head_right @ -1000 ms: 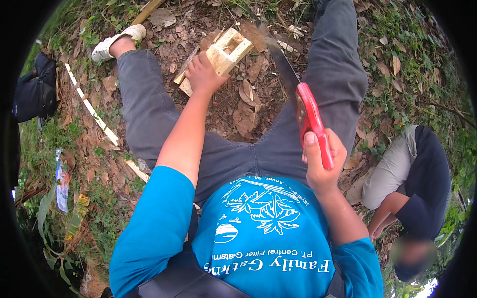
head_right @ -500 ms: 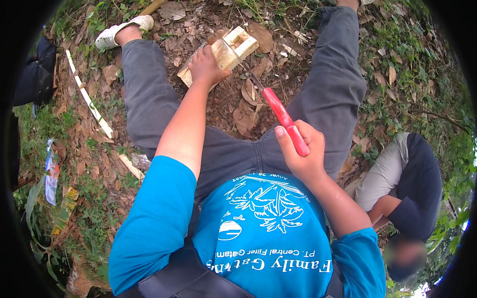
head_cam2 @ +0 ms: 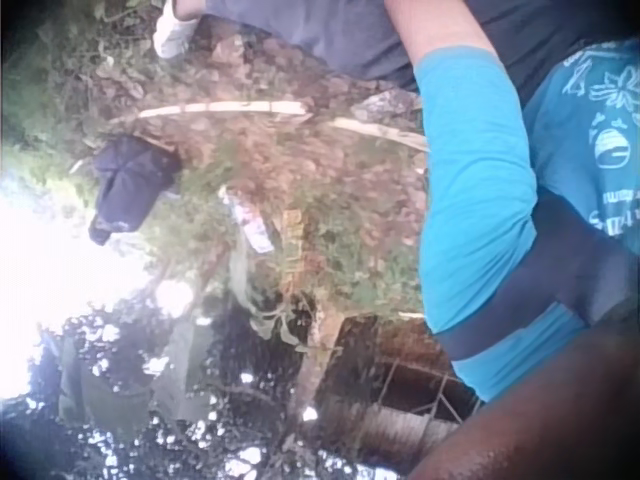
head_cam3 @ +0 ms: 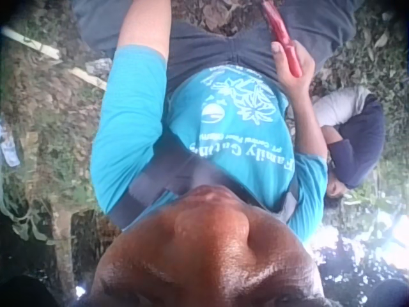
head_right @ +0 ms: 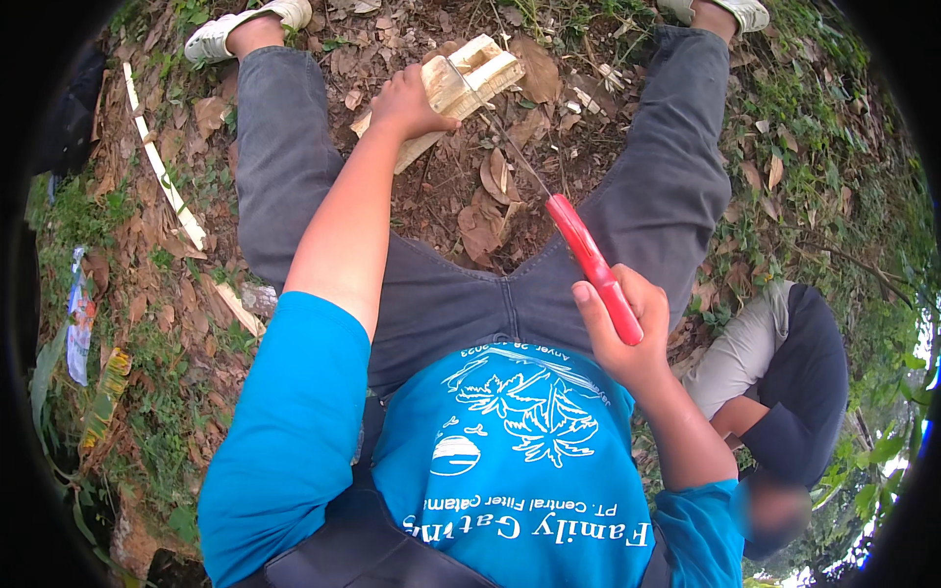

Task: The person sits on the ground and uses a red folding saw to cut a rectangular notch into a small block of wood. They alternate between sawing and using a chisel to clear the cut area, eventually inspecting the finished notch.

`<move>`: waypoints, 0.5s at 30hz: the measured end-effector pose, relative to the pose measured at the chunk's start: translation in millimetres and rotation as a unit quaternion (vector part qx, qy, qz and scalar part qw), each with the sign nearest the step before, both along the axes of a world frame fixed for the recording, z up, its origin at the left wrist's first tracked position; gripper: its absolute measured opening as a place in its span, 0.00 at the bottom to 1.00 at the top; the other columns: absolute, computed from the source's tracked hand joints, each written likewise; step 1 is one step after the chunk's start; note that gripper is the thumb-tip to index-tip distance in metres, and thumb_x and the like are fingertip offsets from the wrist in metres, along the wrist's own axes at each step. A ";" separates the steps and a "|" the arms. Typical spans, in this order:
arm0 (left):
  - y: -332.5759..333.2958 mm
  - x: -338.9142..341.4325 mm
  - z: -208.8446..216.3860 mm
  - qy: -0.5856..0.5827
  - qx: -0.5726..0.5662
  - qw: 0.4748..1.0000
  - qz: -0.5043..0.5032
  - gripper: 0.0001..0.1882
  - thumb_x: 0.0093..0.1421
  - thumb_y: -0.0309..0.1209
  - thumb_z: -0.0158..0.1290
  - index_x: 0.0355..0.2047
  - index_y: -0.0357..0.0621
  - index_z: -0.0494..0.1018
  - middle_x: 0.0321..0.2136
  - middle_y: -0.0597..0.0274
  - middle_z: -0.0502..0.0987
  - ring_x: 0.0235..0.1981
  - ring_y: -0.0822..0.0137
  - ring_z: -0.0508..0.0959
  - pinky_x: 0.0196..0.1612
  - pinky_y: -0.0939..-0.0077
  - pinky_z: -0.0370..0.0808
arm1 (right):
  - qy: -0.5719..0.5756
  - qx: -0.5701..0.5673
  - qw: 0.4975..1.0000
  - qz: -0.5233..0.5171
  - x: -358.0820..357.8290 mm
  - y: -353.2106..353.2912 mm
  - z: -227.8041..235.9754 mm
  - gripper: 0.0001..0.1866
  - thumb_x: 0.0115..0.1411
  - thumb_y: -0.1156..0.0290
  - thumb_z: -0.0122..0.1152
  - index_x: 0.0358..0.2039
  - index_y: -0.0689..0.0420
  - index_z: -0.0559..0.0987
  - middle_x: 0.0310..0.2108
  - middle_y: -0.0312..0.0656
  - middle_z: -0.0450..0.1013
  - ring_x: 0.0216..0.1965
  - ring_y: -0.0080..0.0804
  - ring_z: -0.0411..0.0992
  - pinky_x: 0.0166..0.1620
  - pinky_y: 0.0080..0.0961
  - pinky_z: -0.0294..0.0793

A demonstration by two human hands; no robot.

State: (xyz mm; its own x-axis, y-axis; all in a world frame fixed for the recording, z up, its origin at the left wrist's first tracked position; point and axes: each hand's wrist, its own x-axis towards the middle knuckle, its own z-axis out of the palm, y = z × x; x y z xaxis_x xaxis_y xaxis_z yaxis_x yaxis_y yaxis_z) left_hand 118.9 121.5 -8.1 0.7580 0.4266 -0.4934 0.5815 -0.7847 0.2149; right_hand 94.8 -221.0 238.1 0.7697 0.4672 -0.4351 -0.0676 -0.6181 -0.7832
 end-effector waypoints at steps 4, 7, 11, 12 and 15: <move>12.9 4.9 -9.6 0.003 -0.035 0.999 -0.016 0.64 0.37 0.63 0.74 0.67 0.40 0.58 0.63 0.46 0.69 0.66 0.50 0.70 0.65 0.50 0.70 | 0.044 0.031 0.997 -0.053 13.1 6.5 3.7 0.20 0.67 0.62 0.67 0.23 0.57 0.71 0.19 0.25 0.61 0.23 0.12 0.57 0.26 0.21 0.54; 19.6 3.8 -15.6 -0.001 -0.047 0.999 -0.020 0.64 0.37 0.63 0.75 0.67 0.40 0.58 0.63 0.45 0.70 0.66 0.49 0.70 0.64 0.49 0.71 | 0.067 -0.011 0.996 -0.053 11.1 6.3 17.6 0.19 0.67 0.62 0.67 0.23 0.58 0.72 0.19 0.26 0.62 0.23 0.12 0.58 0.26 0.20 0.55; 17.6 3.0 -12.1 0.005 -0.038 0.999 -0.018 0.64 0.37 0.62 0.75 0.67 0.39 0.59 0.63 0.45 0.70 0.65 0.49 0.70 0.64 0.49 0.71 | -0.005 0.000 1.000 -0.001 10.0 1.7 28.7 0.18 0.67 0.64 0.67 0.24 0.59 0.74 0.17 0.29 0.63 0.21 0.14 0.59 0.25 0.21 0.56; 15.7 1.4 -11.6 0.005 -0.033 0.999 -0.019 0.64 0.37 0.62 0.75 0.67 0.39 0.59 0.62 0.45 0.70 0.65 0.49 0.70 0.64 0.49 0.71 | -0.007 0.002 1.000 -0.001 12.5 2.5 25.0 0.19 0.66 0.65 0.68 0.23 0.59 0.72 0.17 0.29 0.62 0.20 0.14 0.58 0.24 0.22 0.55; 10.1 3.9 -10.8 -0.002 -0.023 0.999 -0.025 0.64 0.37 0.62 0.76 0.67 0.39 0.59 0.62 0.45 0.70 0.65 0.49 0.70 0.64 0.49 0.71 | -0.012 0.011 1.000 0.000 26.9 27.1 -22.2 0.21 0.67 0.64 0.68 0.21 0.58 0.70 0.17 0.28 0.62 0.21 0.13 0.57 0.24 0.22 0.55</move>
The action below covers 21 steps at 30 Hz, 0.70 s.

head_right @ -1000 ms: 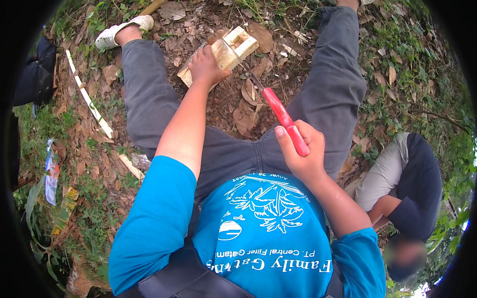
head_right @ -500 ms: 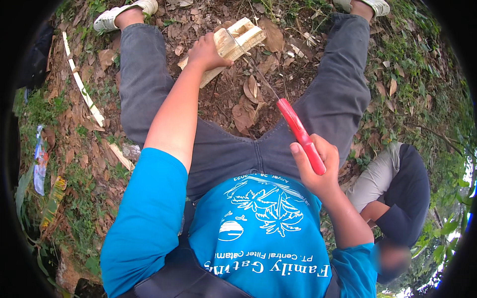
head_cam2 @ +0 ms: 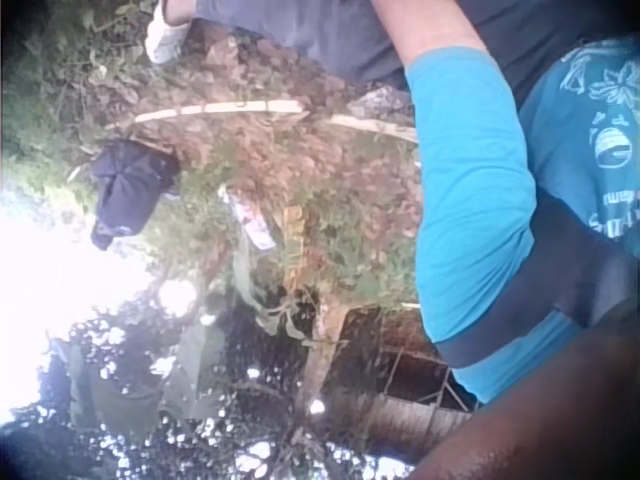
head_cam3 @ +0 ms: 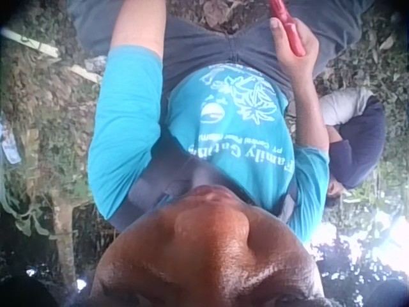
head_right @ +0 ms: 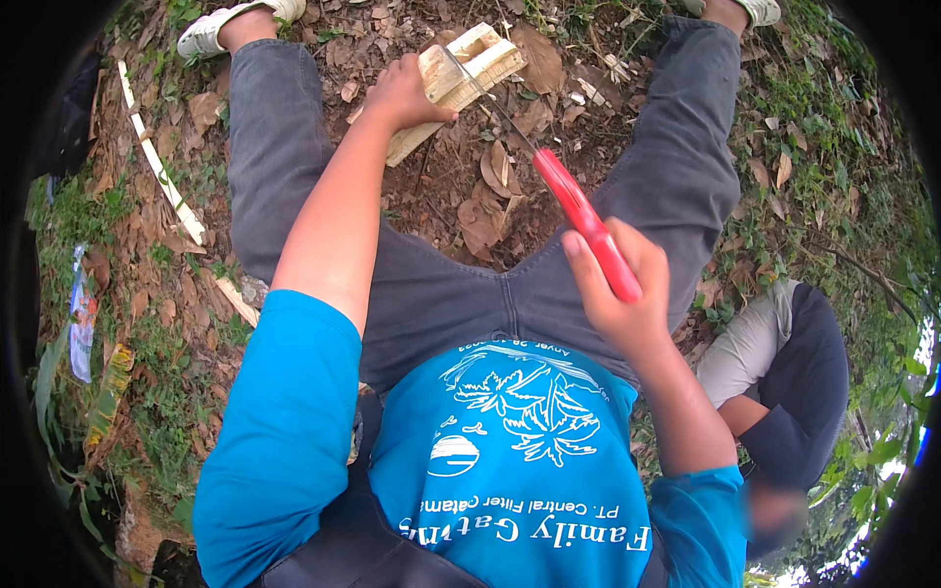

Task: The person sits on the ground and uses a red folding saw to cut a rectangular notch into a small block of wood. They alternate between sawing and using a chisel to clear the cut area, eventually inspecting the finished notch.

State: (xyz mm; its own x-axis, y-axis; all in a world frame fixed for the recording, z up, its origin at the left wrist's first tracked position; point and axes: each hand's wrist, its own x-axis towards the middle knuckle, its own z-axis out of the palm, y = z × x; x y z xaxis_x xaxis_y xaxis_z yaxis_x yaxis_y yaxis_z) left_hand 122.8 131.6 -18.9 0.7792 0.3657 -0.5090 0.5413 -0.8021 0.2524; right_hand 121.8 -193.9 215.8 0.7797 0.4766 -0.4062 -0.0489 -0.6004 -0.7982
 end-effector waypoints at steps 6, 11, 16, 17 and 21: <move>-0.3 0.8 11.2 0.020 0.005 1.000 -0.009 0.65 0.37 0.62 0.76 0.68 0.40 0.58 0.63 0.46 0.70 0.65 0.48 0.70 0.65 0.49 0.70 | 0.028 0.037 0.998 -0.033 3.9 19.3 -37.5 0.23 0.68 0.63 0.67 0.20 0.56 0.68 0.17 0.28 0.61 0.22 0.13 0.56 0.24 0.22 0.55; 4.5 5.3 12.4 0.029 0.005 1.000 -0.002 0.67 0.35 0.62 0.76 0.68 0.39 0.58 0.63 0.43 0.69 0.65 0.46 0.70 0.66 0.49 0.70 | 0.031 -0.002 0.999 -0.027 -15.3 -7.2 6.1 0.22 0.68 0.63 0.67 0.21 0.56 0.68 0.16 0.28 0.61 0.21 0.13 0.56 0.25 0.23 0.56; 7.6 5.5 6.1 0.045 -0.016 0.999 0.005 0.65 0.37 0.63 0.75 0.68 0.41 0.58 0.64 0.47 0.69 0.66 0.49 0.69 0.66 0.48 0.69 | 0.010 0.018 0.999 -0.036 -25.3 -18.2 15.2 0.21 0.68 0.63 0.67 0.21 0.57 0.69 0.16 0.28 0.60 0.21 0.13 0.55 0.24 0.23 0.55; 6.4 5.7 8.2 0.048 -0.007 0.999 0.007 0.65 0.37 0.63 0.75 0.68 0.41 0.58 0.64 0.47 0.68 0.66 0.49 0.69 0.66 0.48 0.68 | 0.005 0.027 0.999 -0.035 -15.8 -7.6 -0.4 0.21 0.68 0.63 0.67 0.22 0.57 0.70 0.16 0.28 0.60 0.21 0.13 0.55 0.24 0.22 0.56; -7.9 7.8 12.2 0.040 -0.008 0.999 0.012 0.65 0.37 0.60 0.77 0.68 0.40 0.58 0.65 0.46 0.68 0.67 0.47 0.68 0.67 0.48 0.67 | 0.006 0.073 0.997 -0.030 13.2 41.3 -64.2 0.20 0.68 0.63 0.66 0.22 0.57 0.70 0.17 0.27 0.59 0.22 0.13 0.55 0.24 0.22 0.55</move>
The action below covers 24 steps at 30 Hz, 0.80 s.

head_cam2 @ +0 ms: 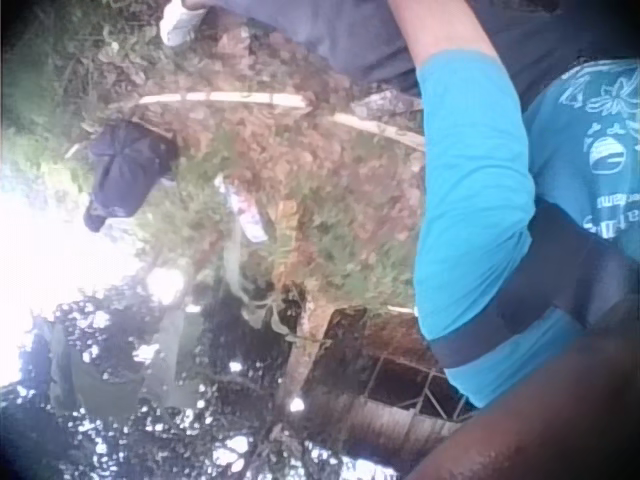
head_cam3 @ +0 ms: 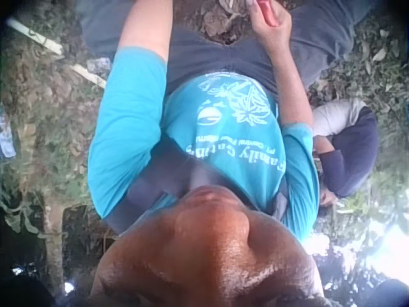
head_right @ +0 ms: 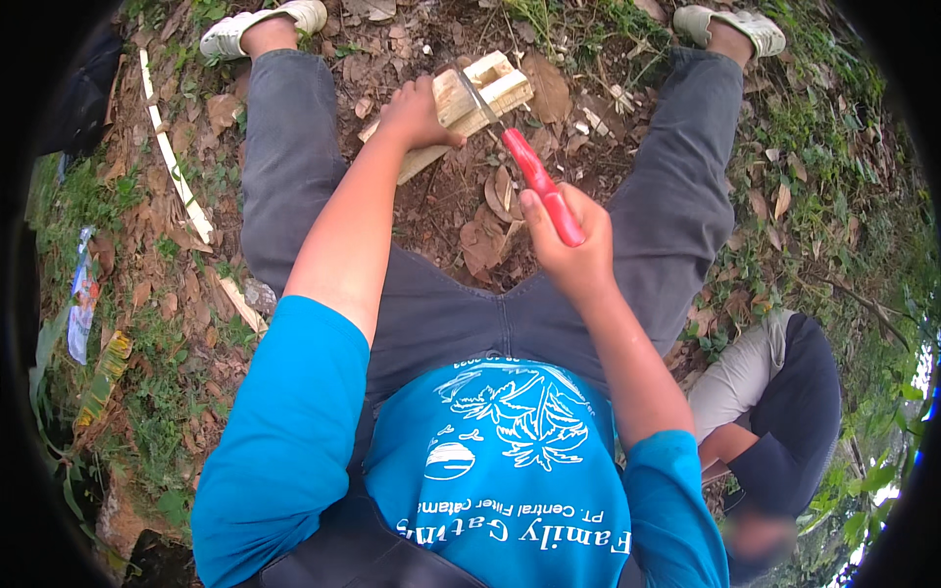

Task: The person sits on the ground and uses a red folding saw to cut a rectangular notch into a small block of wood. They alternate between sawing and using a chisel to clear the cut area, eventually inspecting the finished notch.

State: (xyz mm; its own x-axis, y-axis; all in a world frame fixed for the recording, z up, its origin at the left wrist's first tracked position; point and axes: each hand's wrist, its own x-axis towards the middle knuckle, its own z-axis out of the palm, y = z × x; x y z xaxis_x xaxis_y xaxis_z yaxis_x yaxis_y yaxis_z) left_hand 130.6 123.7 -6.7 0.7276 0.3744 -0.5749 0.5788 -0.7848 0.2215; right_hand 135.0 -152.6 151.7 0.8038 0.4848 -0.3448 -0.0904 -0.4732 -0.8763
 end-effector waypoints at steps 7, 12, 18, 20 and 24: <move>25.2 1.0 -7.1 0.015 -0.042 0.999 0.023 0.67 0.34 0.60 0.77 0.68 0.40 0.58 0.65 0.46 0.68 0.67 0.49 0.68 0.67 0.48 0.67 | -0.030 -0.064 0.996 0.046 -34.5 -56.9 74.1 0.22 0.66 0.67 0.68 0.20 0.56 0.67 0.16 0.31 0.62 0.21 0.14 0.57 0.23 0.24 0.57; 15.5 4.0 -3.0 0.022 -0.024 0.999 0.024 0.67 0.34 0.60 0.78 0.68 0.40 0.57 0.65 0.47 0.68 0.68 0.50 0.68 0.68 0.50 0.67 | 0.046 -0.087 0.995 0.025 -17.5 -71.6 110.1 0.21 0.67 0.67 0.67 0.20 0.58 0.69 0.15 0.31 0.63 0.20 0.14 0.59 0.24 0.24 0.58; 12.8 9.0 -2.4 0.031 -0.031 0.999 0.028 0.68 0.33 0.60 0.78 0.68 0.40 0.57 0.66 0.47 0.68 0.68 0.50 0.68 0.69 0.51 0.66 | 0.006 -0.050 0.993 0.105 -47.4 -45.8 115.8 0.17 0.66 0.65 0.69 0.25 0.58 0.73 0.16 0.31 0.64 0.22 0.15 0.61 0.25 0.25 0.60; 22.7 6.1 -7.7 0.027 -0.041 0.998 0.029 0.68 0.32 0.61 0.77 0.68 0.40 0.57 0.65 0.47 0.68 0.67 0.50 0.68 0.69 0.50 0.66 | 0.055 -0.064 0.996 -0.038 -32.5 -79.5 107.8 0.17 0.67 0.63 0.67 0.25 0.57 0.74 0.18 0.24 0.65 0.22 0.12 0.60 0.25 0.20 0.57; 26.6 2.2 -15.8 0.012 -0.033 0.999 0.016 0.68 0.32 0.61 0.76 0.68 0.40 0.58 0.64 0.46 0.69 0.66 0.50 0.70 0.67 0.49 0.67 | 0.022 -0.034 0.997 -0.067 -29.7 -91.2 115.7 0.20 0.68 0.61 0.66 0.24 0.57 0.72 0.18 0.24 0.64 0.23 0.10 0.59 0.26 0.16 0.55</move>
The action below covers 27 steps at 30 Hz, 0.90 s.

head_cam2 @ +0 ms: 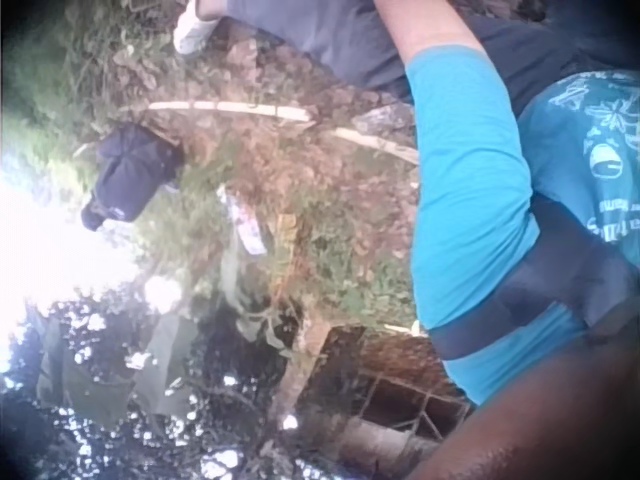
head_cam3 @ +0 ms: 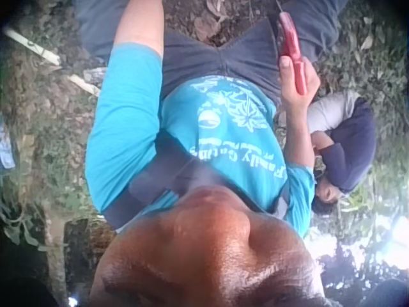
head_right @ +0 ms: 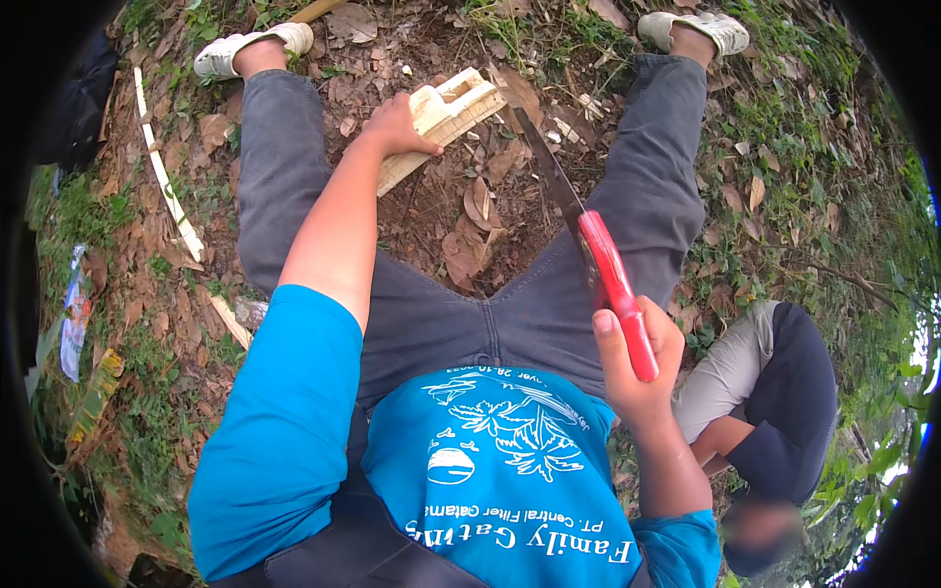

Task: The person sits on the ground and uses a red folding saw to cut a rectangular notch into a small block of wood. They alternate between sawing and using a chisel to clear the cut area, eventually inspecting the finished notch.

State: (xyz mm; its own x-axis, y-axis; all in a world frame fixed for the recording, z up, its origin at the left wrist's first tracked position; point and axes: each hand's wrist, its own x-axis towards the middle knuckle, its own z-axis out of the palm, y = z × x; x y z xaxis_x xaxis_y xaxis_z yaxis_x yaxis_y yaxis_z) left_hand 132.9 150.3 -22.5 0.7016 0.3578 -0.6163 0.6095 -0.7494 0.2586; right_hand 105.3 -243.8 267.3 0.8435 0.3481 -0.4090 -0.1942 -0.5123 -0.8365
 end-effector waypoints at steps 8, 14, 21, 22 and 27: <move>-9.3 2.6 13.9 -0.009 -0.008 1.000 0.013 0.65 0.31 0.59 0.78 0.66 0.42 0.61 0.64 0.47 0.69 0.67 0.50 0.69 0.67 0.41 0.63 | 0.002 0.006 0.999 0.041 7.8 52.1 -57.6 0.23 0.69 0.63 0.67 0.20 0.55 0.68 0.18 0.24 0.59 0.23 0.11 0.54 0.25 0.20 0.52; -5.5 -2.6 11.7 -0.004 -0.010 1.000 0.022 0.66 0.32 0.59 0.77 0.68 0.42 0.60 0.65 0.48 0.69 0.67 0.50 0.69 0.65 0.43 0.65 | 0.020 -0.029 0.997 0.062 14.3 49.7 -33.1 0.22 0.68 0.62 0.67 0.20 0.55 0.69 0.18 0.25 0.60 0.23 0.12 0.55 0.25 0.21 0.53; -16.7 3.1 18.3 -0.012 0.002 1.000 0.017 0.65 0.32 0.57 0.78 0.67 0.40 0.60 0.64 0.50 0.70 0.65 0.50 0.71 0.65 0.45 0.65 | 0.004 0.023 0.998 0.057 29.9 91.1 -96.9 0.19 0.68 0.62 0.67 0.23 0.56 0.72 0.18 0.25 0.60 0.23 0.13 0.55 0.26 0.21 0.55; -14.0 5.0 20.7 -0.012 0.004 1.000 0.018 0.65 0.32 0.57 0.78 0.67 0.40 0.60 0.64 0.50 0.70 0.65 0.50 0.70 0.66 0.45 0.65 | -0.003 0.025 0.998 0.065 27.4 93.8 -104.7 0.19 0.68 0.62 0.67 0.23 0.56 0.72 0.18 0.26 0.60 0.23 0.13 0.55 0.25 0.22 0.55; 0.4 0.4 19.6 0.029 -0.038 0.998 0.031 0.66 0.33 0.57 0.78 0.68 0.40 0.59 0.65 0.51 0.69 0.67 0.51 0.68 0.67 0.46 0.64 | 0.002 -0.020 0.998 0.064 16.1 57.6 -59.7 0.16 0.68 0.63 0.66 0.26 0.59 0.76 0.18 0.26 0.61 0.23 0.13 0.59 0.27 0.21 0.58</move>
State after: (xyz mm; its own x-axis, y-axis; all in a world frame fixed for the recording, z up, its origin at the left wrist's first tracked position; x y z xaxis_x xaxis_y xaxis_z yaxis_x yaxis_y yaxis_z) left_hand 133.3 150.7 -2.9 0.6422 0.3496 -0.6822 0.6694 -0.6893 0.2770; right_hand 121.4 -186.2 207.6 0.7920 0.4356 -0.4278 -0.1279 -0.5668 -0.8139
